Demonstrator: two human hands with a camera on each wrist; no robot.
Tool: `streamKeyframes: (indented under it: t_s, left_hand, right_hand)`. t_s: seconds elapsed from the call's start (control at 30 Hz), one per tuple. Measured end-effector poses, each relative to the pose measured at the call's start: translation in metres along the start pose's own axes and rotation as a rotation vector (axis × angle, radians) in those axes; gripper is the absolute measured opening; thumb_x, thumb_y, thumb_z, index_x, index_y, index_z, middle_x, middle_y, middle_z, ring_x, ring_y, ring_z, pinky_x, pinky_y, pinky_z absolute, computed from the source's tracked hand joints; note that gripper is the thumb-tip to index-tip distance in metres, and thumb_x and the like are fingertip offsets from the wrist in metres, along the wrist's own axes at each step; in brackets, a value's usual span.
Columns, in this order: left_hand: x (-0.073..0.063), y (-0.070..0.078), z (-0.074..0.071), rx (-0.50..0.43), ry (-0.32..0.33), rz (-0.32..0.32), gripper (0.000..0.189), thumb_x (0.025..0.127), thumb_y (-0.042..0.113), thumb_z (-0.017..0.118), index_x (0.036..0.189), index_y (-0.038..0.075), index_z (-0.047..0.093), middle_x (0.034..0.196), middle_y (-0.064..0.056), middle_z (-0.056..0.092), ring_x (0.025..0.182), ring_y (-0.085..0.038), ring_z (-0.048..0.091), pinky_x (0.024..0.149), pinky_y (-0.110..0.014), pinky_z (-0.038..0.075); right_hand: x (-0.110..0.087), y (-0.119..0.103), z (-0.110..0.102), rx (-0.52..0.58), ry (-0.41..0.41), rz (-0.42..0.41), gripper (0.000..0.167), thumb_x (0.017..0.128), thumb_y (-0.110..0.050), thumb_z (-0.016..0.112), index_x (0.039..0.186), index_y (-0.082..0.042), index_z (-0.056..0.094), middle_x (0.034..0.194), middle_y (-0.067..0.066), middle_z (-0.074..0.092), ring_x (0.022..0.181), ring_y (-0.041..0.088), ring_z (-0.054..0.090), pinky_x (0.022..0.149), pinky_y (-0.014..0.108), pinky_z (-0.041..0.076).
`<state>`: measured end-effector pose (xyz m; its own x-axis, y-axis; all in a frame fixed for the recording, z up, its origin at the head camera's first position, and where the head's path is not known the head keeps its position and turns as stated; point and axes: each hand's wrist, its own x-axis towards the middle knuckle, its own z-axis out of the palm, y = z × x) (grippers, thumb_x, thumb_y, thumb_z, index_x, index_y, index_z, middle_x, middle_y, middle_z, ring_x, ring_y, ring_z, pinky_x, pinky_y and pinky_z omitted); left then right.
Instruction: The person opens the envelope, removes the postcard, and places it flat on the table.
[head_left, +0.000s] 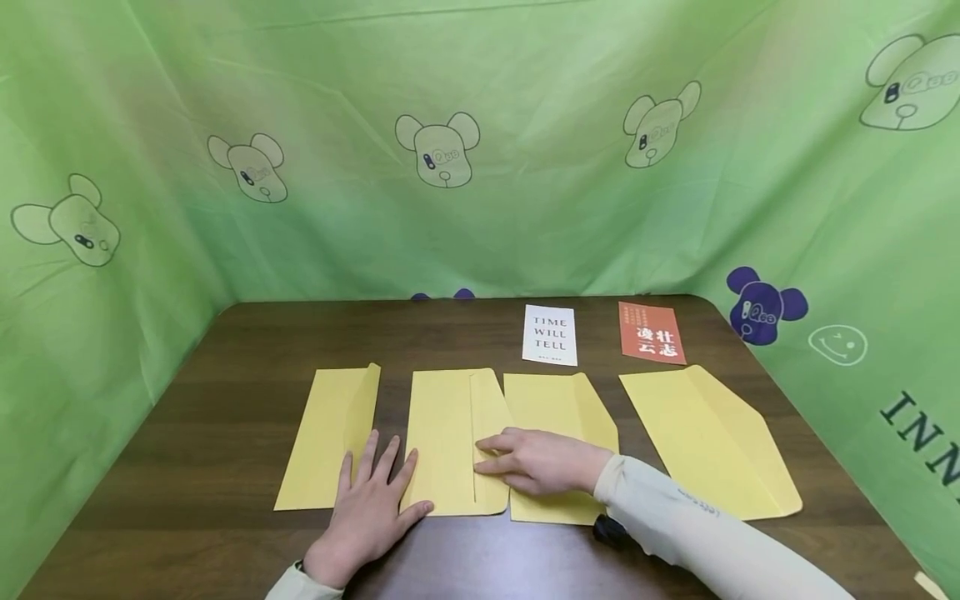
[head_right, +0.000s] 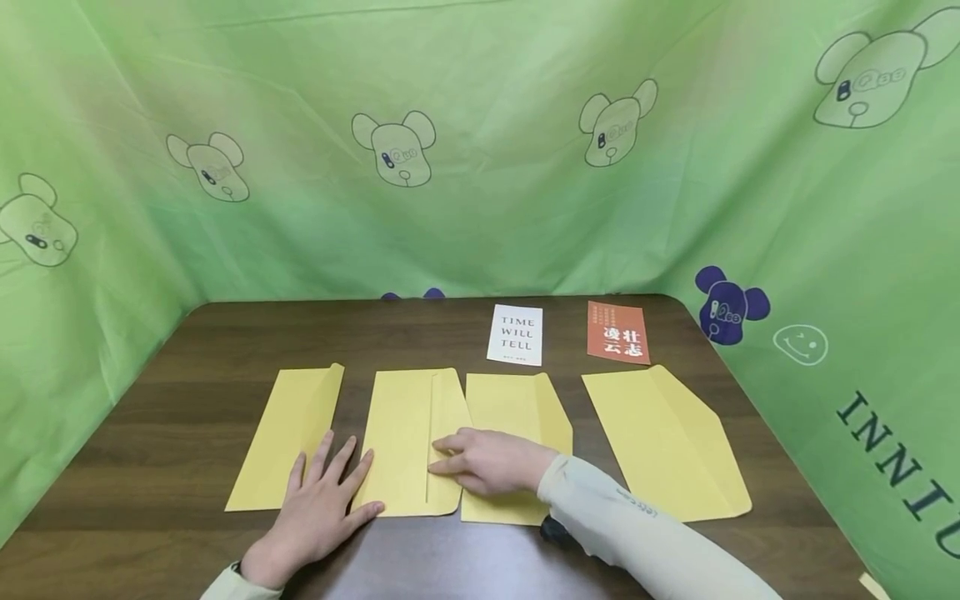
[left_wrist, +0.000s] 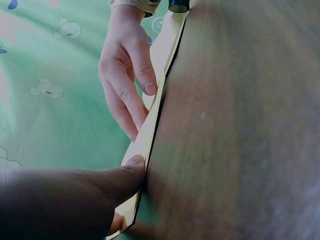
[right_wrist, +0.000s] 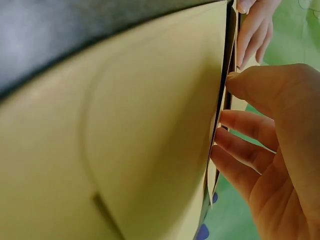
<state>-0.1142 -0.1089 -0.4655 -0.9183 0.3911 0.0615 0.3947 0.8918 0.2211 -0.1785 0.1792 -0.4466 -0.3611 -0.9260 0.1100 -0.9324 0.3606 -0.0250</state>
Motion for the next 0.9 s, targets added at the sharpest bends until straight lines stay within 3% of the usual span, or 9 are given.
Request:
streamKeyframes:
  t_s: [0.17,0.37,0.57,0.7,0.9]
  left_hand:
    - [0.000,-0.001,0.001,-0.001,0.010,0.007,0.069,0.093,0.057,0.057,0.144,0.011,0.053,0.153,-0.019,0.040,0.147,-0.044,0.016,0.109,-0.070,0.014]
    - [-0.001,-0.001,0.001,0.002,0.017,0.007,0.068,0.093,0.056,0.058,0.144,0.011,0.054,0.152,-0.019,0.040,0.147,-0.044,0.016,0.109,-0.069,0.015]
    - [-0.002,-0.001,0.002,0.001,0.014,0.002,0.068,0.093,0.056,0.058,0.144,0.011,0.054,0.152,-0.019,0.040,0.147,-0.045,0.016,0.110,-0.069,0.015]
    - [-0.002,-0.001,0.002,-0.007,0.013,-0.001,0.068,0.093,0.056,0.058,0.144,0.011,0.054,0.152,-0.019,0.040,0.147,-0.044,0.016,0.109,-0.069,0.015]
    - [-0.002,-0.001,0.000,-0.003,0.018,0.000,0.068,0.092,0.056,0.059,0.143,0.011,0.055,0.152,-0.019,0.041,0.147,-0.045,0.017,0.109,-0.070,0.015]
  right_hand:
    - [-0.003,-0.005,0.001,0.097,-0.047,0.040,0.036,0.099,-0.020,0.060,0.134,-0.019,0.066,0.143,0.014,0.053,0.121,0.024,0.055,0.102,0.033,0.045]
    - [-0.005,-0.011,0.003,0.126,-0.067,0.054,0.036,0.101,-0.026,0.056,0.137,-0.022,0.063,0.147,0.012,0.047,0.131,0.026,0.045,0.107,0.037,0.040]
    - [-0.004,-0.015,0.004,0.318,-0.048,0.153,0.037,0.103,-0.030,0.056,0.136,-0.017,0.064,0.145,0.010,0.047,0.131,0.025,0.041,0.108,0.041,0.037]
    - [0.000,-0.018,0.006,0.442,-0.020,0.261,0.037,0.101,-0.029,0.058,0.134,-0.012,0.065,0.141,0.007,0.049,0.128,0.024,0.041,0.107,0.041,0.036]
    - [0.008,-0.021,0.008,0.564,0.118,0.363,0.029,0.096,-0.018,0.066,0.119,-0.004,0.073,0.123,0.008,0.056,0.112,0.023,0.046,0.096,0.036,0.040]
